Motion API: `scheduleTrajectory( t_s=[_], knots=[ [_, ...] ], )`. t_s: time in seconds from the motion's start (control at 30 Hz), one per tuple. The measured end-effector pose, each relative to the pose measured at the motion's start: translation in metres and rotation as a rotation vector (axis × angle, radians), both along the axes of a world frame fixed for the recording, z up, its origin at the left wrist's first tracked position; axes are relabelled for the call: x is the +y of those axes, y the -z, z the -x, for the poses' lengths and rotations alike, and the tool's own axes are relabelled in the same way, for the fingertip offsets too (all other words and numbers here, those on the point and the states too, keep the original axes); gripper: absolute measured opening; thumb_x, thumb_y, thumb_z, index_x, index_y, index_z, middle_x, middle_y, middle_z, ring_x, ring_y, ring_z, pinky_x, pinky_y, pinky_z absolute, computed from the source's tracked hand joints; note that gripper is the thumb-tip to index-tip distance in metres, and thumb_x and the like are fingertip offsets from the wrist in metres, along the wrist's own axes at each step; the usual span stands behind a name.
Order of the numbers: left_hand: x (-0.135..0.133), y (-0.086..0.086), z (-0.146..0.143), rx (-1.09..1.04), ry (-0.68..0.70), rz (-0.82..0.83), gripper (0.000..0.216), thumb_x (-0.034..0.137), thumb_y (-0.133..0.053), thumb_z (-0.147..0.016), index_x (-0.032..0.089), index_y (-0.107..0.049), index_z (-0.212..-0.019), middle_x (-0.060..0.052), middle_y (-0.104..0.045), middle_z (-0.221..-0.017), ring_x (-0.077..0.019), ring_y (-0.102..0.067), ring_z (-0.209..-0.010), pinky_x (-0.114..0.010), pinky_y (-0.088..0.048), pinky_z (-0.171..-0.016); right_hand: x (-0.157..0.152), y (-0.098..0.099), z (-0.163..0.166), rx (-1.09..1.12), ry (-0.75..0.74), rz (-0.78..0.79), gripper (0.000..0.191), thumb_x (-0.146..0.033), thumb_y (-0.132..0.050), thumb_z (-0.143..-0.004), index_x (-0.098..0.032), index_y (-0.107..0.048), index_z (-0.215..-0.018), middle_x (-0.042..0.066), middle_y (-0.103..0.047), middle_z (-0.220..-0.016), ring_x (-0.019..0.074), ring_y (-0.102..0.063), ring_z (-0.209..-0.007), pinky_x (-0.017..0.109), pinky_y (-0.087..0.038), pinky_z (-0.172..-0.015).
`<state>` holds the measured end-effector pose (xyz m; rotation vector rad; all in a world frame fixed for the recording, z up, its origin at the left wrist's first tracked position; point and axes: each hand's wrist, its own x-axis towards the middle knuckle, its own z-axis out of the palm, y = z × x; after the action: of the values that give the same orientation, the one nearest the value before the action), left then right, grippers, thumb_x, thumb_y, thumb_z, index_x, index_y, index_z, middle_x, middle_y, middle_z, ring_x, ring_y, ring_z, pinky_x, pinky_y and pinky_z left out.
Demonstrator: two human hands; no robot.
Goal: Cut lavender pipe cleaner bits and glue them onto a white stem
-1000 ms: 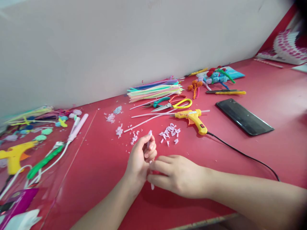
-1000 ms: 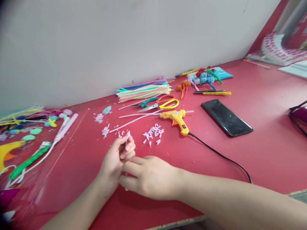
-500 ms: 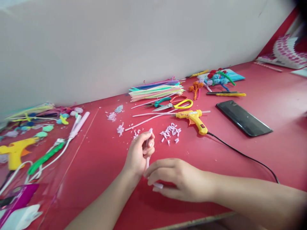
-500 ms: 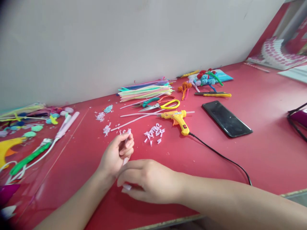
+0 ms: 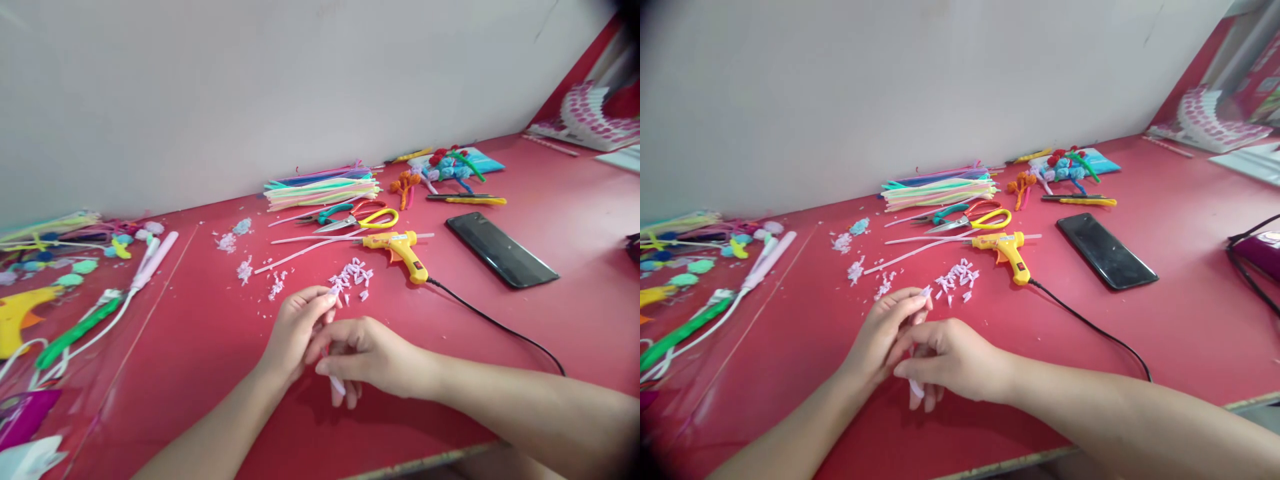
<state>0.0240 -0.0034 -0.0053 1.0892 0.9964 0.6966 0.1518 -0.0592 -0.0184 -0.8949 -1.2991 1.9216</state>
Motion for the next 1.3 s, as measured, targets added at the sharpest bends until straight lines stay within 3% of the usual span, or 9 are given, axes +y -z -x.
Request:
scheduleTrajectory(
  t_s=[0.07, 0.13, 0.27, 0.33, 0.4, 0.5, 0.57, 0.63, 1.3],
  knots=[
    [-0.002, 0.000, 0.000, 0.002, 0.014, -0.001, 0.023, 0.029, -0.058, -0.077, 0.015, -0.052, -0.060, 0.005, -0.043, -0.054, -0.0043, -0.033, -0.042, -0.017, -0.025, -0.039, 0.000, 0.002, 0.000, -0.023, -0.004, 0.010, 0.013, -0.025, -0.051, -0.083, -0.017, -0.055, -0.094, -0.005, -0.055, -0.055, 0.0070, -0.053, -0.043, 0.018, -0.046, -0.046],
    [-0.002, 0.001, 0.001, 0.014, 0.042, 0.001, 0.022, 0.030, -0.058, -0.078, 0.015, -0.054, -0.063, 0.005, -0.044, -0.054, -0.0046, -0.033, -0.043, -0.017, -0.025, -0.039, -0.002, 0.000, -0.001, -0.120, -0.023, -0.091, 0.013, -0.020, -0.048, -0.083, -0.018, -0.054, -0.094, -0.005, -0.055, -0.056, 0.0074, -0.054, -0.046, 0.018, -0.046, -0.048],
    [0.000, 0.003, 0.003, 0.058, 0.093, 0.008, 0.019, 0.031, -0.056, -0.079, 0.015, -0.060, -0.070, 0.005, -0.044, -0.051, -0.0035, -0.027, -0.040, -0.018, -0.019, -0.039, -0.007, -0.010, -0.007, -0.303, -0.058, -0.547, 0.016, -0.022, -0.052, -0.083, -0.018, -0.061, -0.096, 0.001, -0.062, -0.072, 0.0095, -0.058, -0.063, 0.020, -0.045, -0.063],
    [0.002, 0.004, 0.004, 0.041, 0.087, -0.003, 0.018, 0.030, -0.057, -0.079, 0.015, -0.060, -0.068, 0.005, -0.043, -0.051, -0.0033, -0.025, -0.041, -0.018, -0.018, -0.040, -0.006, -0.016, -0.012, -0.325, 0.057, -0.690, 0.015, -0.025, -0.054, -0.084, -0.017, -0.064, -0.092, 0.002, -0.064, -0.077, 0.0100, -0.057, -0.067, 0.020, -0.043, -0.065],
    [0.003, 0.005, 0.004, 0.019, 0.081, -0.041, 0.018, 0.028, -0.057, -0.078, 0.015, -0.059, -0.066, 0.005, -0.042, -0.051, -0.0038, -0.026, -0.042, -0.018, -0.018, -0.041, 0.001, -0.020, -0.019, -0.329, 0.299, -0.651, 0.016, -0.026, -0.052, -0.085, -0.017, -0.064, -0.082, 0.001, -0.062, -0.071, 0.0083, -0.052, -0.060, 0.019, -0.041, -0.059],
    [0.003, 0.006, 0.006, 0.049, 0.091, -0.104, 0.018, 0.029, -0.057, -0.079, 0.015, -0.059, -0.067, 0.005, -0.041, -0.051, -0.0044, -0.025, -0.044, -0.019, -0.015, -0.041, 0.015, -0.019, -0.028, -0.285, 0.600, -0.345, 0.017, -0.028, -0.053, -0.083, -0.017, -0.055, -0.070, -0.005, -0.052, -0.059, 0.0054, -0.041, -0.047, 0.018, -0.034, -0.045],
    [0.002, 0.007, 0.006, 0.090, 0.104, -0.130, 0.019, 0.030, -0.056, -0.080, 0.015, -0.058, -0.068, 0.005, -0.040, -0.051, -0.0047, -0.024, -0.044, -0.020, -0.015, -0.041, 0.024, -0.016, -0.031, -0.249, 0.606, -0.189, 0.014, -0.029, -0.056, -0.080, -0.018, -0.053, -0.073, -0.006, -0.048, -0.058, 0.0050, -0.037, -0.044, 0.018, -0.029, -0.040],
    [0.001, 0.007, 0.007, 0.111, 0.113, -0.157, 0.020, 0.029, -0.054, -0.081, 0.016, -0.057, -0.068, 0.006, -0.040, -0.051, -0.0048, -0.024, -0.045, -0.019, -0.016, -0.042, 0.028, -0.014, -0.032, -0.234, 0.552, -0.139, 0.011, -0.028, -0.056, -0.078, -0.018, -0.053, -0.076, -0.006, -0.047, -0.060, 0.0048, -0.036, -0.044, 0.018, -0.028, -0.039],
    [0.000, 0.008, 0.008, 0.187, 0.147, -0.235, 0.022, 0.027, -0.053, -0.083, 0.015, -0.054, -0.064, 0.006, -0.037, -0.053, -0.0051, -0.028, -0.049, -0.018, -0.020, -0.043, 0.025, -0.007, -0.029, -0.325, 0.490, -0.224, 0.005, -0.017, -0.053, -0.076, -0.017, -0.052, -0.071, -0.008, -0.046, -0.057, 0.0041, -0.038, -0.046, 0.017, -0.031, -0.045]
  ],
)
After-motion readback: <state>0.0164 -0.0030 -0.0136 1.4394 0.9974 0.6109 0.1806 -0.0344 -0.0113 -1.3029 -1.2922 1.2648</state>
